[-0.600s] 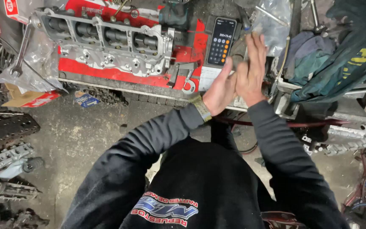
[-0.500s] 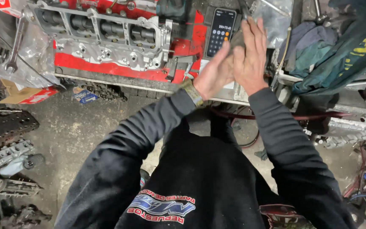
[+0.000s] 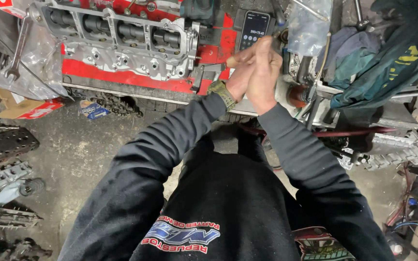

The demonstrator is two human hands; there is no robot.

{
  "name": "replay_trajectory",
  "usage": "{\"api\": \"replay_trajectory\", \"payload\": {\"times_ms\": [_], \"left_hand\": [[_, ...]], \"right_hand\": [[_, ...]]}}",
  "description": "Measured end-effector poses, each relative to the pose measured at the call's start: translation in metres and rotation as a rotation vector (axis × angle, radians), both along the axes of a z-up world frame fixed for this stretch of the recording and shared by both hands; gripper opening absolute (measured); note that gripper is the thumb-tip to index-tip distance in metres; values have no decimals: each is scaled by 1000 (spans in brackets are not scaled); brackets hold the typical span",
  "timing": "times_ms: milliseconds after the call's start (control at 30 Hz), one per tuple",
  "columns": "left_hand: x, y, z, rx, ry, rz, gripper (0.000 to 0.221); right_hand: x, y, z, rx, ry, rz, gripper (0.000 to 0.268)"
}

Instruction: Inspecting and preparing an engine cylinder head for assembly, including measuring components and organizing tools.

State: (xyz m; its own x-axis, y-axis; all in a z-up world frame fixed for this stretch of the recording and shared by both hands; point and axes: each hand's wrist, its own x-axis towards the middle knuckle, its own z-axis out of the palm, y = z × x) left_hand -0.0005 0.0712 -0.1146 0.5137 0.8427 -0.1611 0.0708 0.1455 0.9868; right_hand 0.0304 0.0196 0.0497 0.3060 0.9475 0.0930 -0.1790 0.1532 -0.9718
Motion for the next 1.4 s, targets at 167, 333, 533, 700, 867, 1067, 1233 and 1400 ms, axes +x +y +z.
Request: {"api": "replay_trajectory", "payload": {"times_ms": [167, 333, 533, 700, 867, 1067, 1233, 1400], "left_hand": [[-75, -37, 30, 285, 142, 57, 79], [-134, -40, 40, 543, 434, 272, 56], [-151, -47, 42, 613, 420, 358, 51], [-137, -55, 23, 774, 538, 325, 63], [-135, -64, -4, 720, 538, 330, 62], [-141, -70, 3, 695, 505, 295, 56], [-144, -71, 2, 641, 506, 290, 54], [-147, -78, 22, 612, 532, 218, 43]], "right_hand": [[64, -19, -34, -49, 4, 41, 41], [114, -31, -94, -292, -1048, -73, 64], [100, -37, -161, -176, -1417, 213, 78], [97, -23, -157, -303, -1462, 365, 75], [97, -9, -164, -376, -1457, 415, 81], [102, -10, -165, -388, -1460, 395, 73], [116, -8, -206, -400, -1483, 299, 63], [105, -5, -199, -462, -1455, 322, 47]]}}
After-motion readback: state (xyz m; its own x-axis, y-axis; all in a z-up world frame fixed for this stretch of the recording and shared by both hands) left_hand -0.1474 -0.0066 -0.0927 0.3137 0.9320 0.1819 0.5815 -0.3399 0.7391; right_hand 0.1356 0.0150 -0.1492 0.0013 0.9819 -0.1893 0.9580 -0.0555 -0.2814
